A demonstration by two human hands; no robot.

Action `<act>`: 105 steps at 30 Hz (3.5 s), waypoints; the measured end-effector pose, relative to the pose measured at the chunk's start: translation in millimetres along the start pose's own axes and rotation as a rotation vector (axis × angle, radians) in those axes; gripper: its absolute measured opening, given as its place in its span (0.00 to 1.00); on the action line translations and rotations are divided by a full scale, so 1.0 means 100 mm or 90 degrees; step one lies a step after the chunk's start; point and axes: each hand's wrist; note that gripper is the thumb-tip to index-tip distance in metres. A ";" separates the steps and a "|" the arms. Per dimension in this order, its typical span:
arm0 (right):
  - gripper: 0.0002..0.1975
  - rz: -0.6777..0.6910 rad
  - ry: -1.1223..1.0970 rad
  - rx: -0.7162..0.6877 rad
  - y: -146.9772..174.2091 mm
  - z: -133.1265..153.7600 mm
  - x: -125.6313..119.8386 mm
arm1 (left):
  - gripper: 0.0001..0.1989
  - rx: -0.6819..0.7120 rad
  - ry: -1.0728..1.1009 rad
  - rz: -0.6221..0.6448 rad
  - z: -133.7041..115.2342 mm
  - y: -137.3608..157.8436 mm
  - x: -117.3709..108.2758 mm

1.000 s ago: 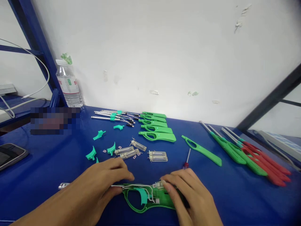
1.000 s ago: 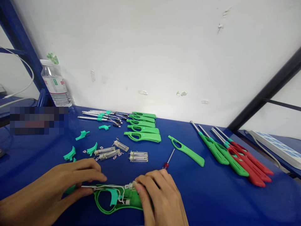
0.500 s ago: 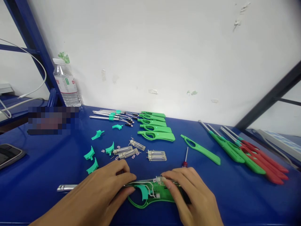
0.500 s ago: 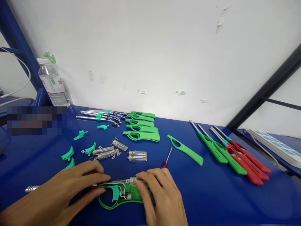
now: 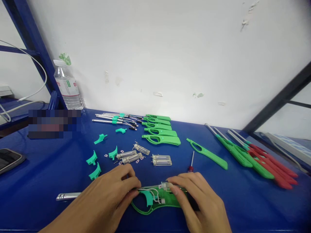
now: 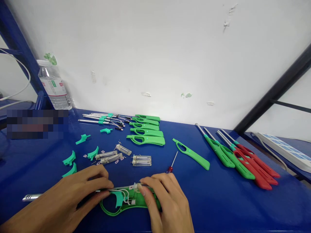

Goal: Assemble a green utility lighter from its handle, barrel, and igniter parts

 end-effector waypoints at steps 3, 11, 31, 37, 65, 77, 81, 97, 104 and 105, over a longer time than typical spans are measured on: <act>0.06 0.004 0.006 0.000 0.01 -0.01 -0.01 | 0.19 0.016 -0.028 -0.042 -0.01 -0.02 -0.01; 0.07 -0.001 -0.028 -0.003 0.01 0.00 -0.01 | 0.11 -0.052 0.034 0.027 -0.01 -0.01 -0.01; 0.08 -0.002 -0.059 0.056 -0.01 0.05 -0.02 | 0.13 -0.047 0.025 0.050 -0.01 0.02 0.02; 0.09 0.028 -0.042 0.051 0.03 0.03 0.02 | 0.14 -0.031 0.007 0.055 -0.01 0.02 0.00; 0.12 0.144 -0.056 0.044 0.02 0.06 0.03 | 0.22 0.014 -0.069 0.094 -0.01 0.06 -0.02; 0.12 0.160 -0.059 0.052 0.01 0.06 0.03 | 0.11 -0.018 0.000 0.054 -0.08 -0.02 0.01; 0.12 0.167 -0.058 0.051 0.02 0.05 0.03 | 0.11 -0.015 0.001 0.052 -0.10 -0.04 0.08; 0.13 0.173 -0.071 0.062 0.03 0.04 0.03 | 0.22 0.050 -0.104 0.194 -0.23 -0.02 -0.06; 0.13 0.176 -0.070 0.058 0.03 0.03 0.04 | 0.25 0.075 -0.100 0.102 -0.11 0.06 0.26; 0.13 0.174 -0.069 0.058 0.03 0.03 0.04 | 0.24 0.070 -0.101 0.116 -0.12 0.04 0.24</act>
Point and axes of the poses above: each hand's wrist, its own y-axis away from the middle knuckle, its own x-axis out of the palm, z = x × y, and after that the axes turned 3 degrees about z, right-handed
